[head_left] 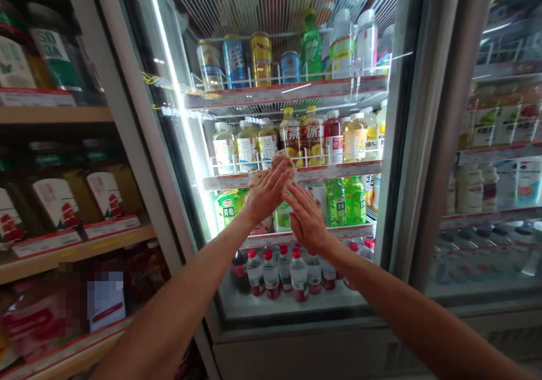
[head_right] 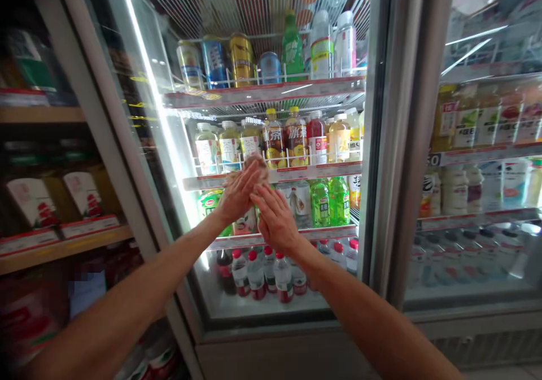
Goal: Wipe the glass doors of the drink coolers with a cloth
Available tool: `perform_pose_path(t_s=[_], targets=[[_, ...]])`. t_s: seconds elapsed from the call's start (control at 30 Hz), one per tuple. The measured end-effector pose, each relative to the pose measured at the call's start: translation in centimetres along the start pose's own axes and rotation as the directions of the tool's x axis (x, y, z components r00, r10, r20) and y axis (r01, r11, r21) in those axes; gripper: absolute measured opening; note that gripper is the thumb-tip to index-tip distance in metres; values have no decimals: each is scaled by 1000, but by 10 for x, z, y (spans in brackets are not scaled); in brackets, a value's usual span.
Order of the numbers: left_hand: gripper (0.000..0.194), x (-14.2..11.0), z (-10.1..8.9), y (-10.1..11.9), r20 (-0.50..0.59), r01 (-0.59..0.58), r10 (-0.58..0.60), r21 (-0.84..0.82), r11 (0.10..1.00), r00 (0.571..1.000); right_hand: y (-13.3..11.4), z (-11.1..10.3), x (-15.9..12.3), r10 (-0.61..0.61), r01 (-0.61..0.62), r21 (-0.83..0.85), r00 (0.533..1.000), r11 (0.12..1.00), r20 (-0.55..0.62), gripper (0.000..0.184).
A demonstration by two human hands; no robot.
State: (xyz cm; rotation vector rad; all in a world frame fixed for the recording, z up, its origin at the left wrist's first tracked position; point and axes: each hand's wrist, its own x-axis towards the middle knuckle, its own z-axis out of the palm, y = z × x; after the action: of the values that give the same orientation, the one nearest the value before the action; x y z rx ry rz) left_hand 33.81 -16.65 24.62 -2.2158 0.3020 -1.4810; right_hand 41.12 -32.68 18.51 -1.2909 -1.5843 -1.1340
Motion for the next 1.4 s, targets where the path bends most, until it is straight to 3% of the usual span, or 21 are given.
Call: perform_pose_path(t_s=[0.07,0.17,0.33,0.43,0.5,0.57,0.67,0.73,0.77,0.83,0.87,1.0,1.07,1.13,1.23,1.33,1.37,1.4], targets=[[57,11,3,6,-54,49,-51,-42,998,997,0,11,22,41,-37,51,996,998,-76,54],[57,-3,-6,4,-128,228,-227,-9,974,965,0,32,49,65,-66,-23,996,998,-54,48],[74,-52,-32,-26,-45,280,-277,101,955,960,-9,65,99,82,-53,-276,992,960,95,43],[80,-62,-39,-35,-36,330,-329,183,926,944,0,63,113,5,43,-335,990,941,141,41],[80,-62,-39,-35,-17,344,-349,215,914,937,22,42,98,-85,139,-360,983,923,161,38],[80,-62,-38,-32,-4,347,-355,223,911,935,58,3,66,-138,175,-406,983,897,119,34],[80,-61,-34,-29,-9,372,-377,189,909,926,119,-67,25,-8,-62,-493,990,868,-140,29],[81,-60,-32,-27,-20,402,-404,167,900,914,145,-96,23,95,-255,-485,939,837,-331,34],[82,-60,-31,-27,-24,411,-413,164,897,910,149,-99,31,135,-329,-468,906,820,-401,37],[82,-59,-30,-25,-33,418,-419,171,892,907,136,-80,55,174,-394,-442,871,806,-459,40],[82,-59,-30,-24,-34,418,-419,176,891,907,121,-60,69,164,-369,-445,886,816,-433,42],[76,-62,-39,-27,-10,391,-398,209,896,917,47,20,104,-10,-56,-455,990,889,-141,40],[74,-66,-45,-31,-2,382,-392,227,896,920,32,30,100,-105,91,-444,994,892,-8,33],[73,-71,-50,-36,-10,403,-413,240,883,911,46,10,82,-111,94,-450,994,888,-12,23],[75,-75,-52,-38,-28,442,-450,254,861,893,101,-51,57,27,-126,-461,976,878,-216,22],[76,-74,-49,-36,-35,451,-457,251,857,889,146,-93,65,197,-434,-401,837,807,-511,35],[76,-73,-48,-36,-35,455,-461,247,856,887,149,-93,75,227,-498,-374,788,783,-573,39],[77,-73,-48,-35,-31,458,-466,246,854,884,145,-85,86,233,-515,-366,772,776,-592,41]])
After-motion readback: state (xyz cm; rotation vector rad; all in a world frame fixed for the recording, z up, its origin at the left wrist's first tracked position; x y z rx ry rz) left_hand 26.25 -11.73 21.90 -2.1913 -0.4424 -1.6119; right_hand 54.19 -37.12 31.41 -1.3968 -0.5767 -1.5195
